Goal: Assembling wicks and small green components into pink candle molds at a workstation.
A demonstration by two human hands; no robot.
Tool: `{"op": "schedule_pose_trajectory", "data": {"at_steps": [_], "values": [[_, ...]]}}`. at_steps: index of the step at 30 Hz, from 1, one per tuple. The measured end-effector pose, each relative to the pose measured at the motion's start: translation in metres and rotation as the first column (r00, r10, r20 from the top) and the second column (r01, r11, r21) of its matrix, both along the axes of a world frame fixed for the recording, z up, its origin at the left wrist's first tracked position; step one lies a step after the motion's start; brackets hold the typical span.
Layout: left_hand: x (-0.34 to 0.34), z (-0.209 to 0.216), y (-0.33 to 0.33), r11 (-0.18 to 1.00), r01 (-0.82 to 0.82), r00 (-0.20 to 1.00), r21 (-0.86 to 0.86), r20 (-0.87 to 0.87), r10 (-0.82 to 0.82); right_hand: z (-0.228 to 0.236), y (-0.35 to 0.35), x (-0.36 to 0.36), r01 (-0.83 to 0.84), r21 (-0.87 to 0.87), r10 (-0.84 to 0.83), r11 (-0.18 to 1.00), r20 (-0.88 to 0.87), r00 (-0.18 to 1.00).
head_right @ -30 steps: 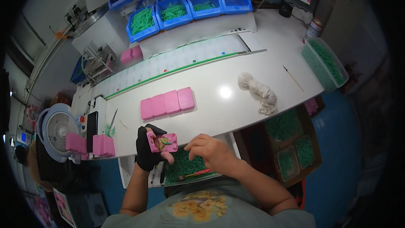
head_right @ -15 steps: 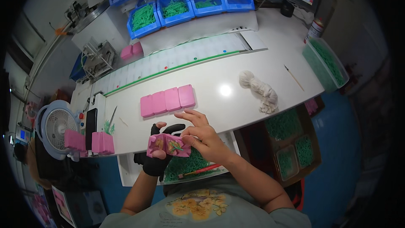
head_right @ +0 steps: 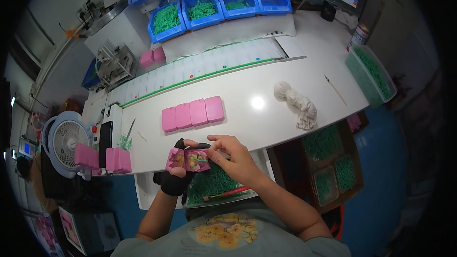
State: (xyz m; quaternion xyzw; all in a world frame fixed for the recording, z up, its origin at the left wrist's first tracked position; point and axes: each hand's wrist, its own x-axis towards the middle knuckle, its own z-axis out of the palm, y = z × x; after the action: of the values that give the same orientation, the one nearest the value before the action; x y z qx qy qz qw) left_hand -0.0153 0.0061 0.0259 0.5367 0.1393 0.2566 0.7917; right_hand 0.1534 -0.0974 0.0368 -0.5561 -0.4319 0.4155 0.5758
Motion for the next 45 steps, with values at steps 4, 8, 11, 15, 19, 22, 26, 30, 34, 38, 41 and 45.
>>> {"op": "schedule_pose_trajectory", "data": {"at_steps": [4,8,11,15,19,22,26,30,34,38,41,45], "values": [[0.001,0.002,0.0,0.986,-0.038,0.994,0.165,-0.09,0.054,0.007,-0.001,-0.003,-0.038,0.023,0.034,0.999,0.166,0.986],[-0.001,0.009,-0.003,0.946,0.089,0.969,0.31,-0.249,-0.01,0.008,0.002,0.009,-0.069,0.04,0.053,0.997,0.317,0.947],[-0.001,0.006,-0.003,0.941,0.041,0.975,0.336,-0.219,0.035,0.014,0.006,0.008,-0.083,0.026,0.071,0.996,0.304,0.95],[0.007,0.0,0.003,0.967,-0.181,0.981,0.177,-0.036,0.19,0.014,0.012,-0.008,0.093,0.037,-0.098,0.995,0.15,0.984],[0.013,0.0,0.009,0.944,-0.278,0.959,0.179,-0.01,0.284,0.015,0.01,-0.021,0.112,-0.042,-0.115,0.993,-0.079,0.99],[0.017,0.0,0.007,0.932,-0.273,0.96,0.238,0.009,0.279,0.003,0.016,-0.023,0.068,-0.007,-0.068,0.998,-0.177,0.982],[0.021,-0.008,0.008,0.911,-0.368,0.928,0.187,0.009,0.373,0.004,0.017,-0.025,-0.015,-0.065,0.006,0.998,-0.131,0.991],[0.026,-0.011,0.005,0.911,-0.412,0.911,0.001,-0.012,0.412,0.002,0.007,-0.048,0.111,-0.002,-0.111,0.994,-0.136,0.984],[0.028,-0.019,0.011,0.89,-0.409,0.909,0.199,0.004,0.417,0.005,0.013,-0.034,0.142,0.002,-0.142,0.99,-0.023,0.99],[0.026,-0.019,0.011,0.881,-0.399,0.913,0.254,0.022,0.407,0.025,0.014,-0.026,0.193,0.032,-0.194,0.981,0.072,0.978],[0.027,-0.011,0.007,0.885,-0.37,0.92,0.281,-0.021,0.391,0.027,0.014,-0.024,0.19,0.021,-0.189,0.982,0.248,0.95],[0.025,-0.018,0.008,0.863,-0.335,0.934,0.379,0.016,0.356,0.021,0.016,-0.025,0.229,0.182,-0.288,0.956,0.438,0.852]]}}
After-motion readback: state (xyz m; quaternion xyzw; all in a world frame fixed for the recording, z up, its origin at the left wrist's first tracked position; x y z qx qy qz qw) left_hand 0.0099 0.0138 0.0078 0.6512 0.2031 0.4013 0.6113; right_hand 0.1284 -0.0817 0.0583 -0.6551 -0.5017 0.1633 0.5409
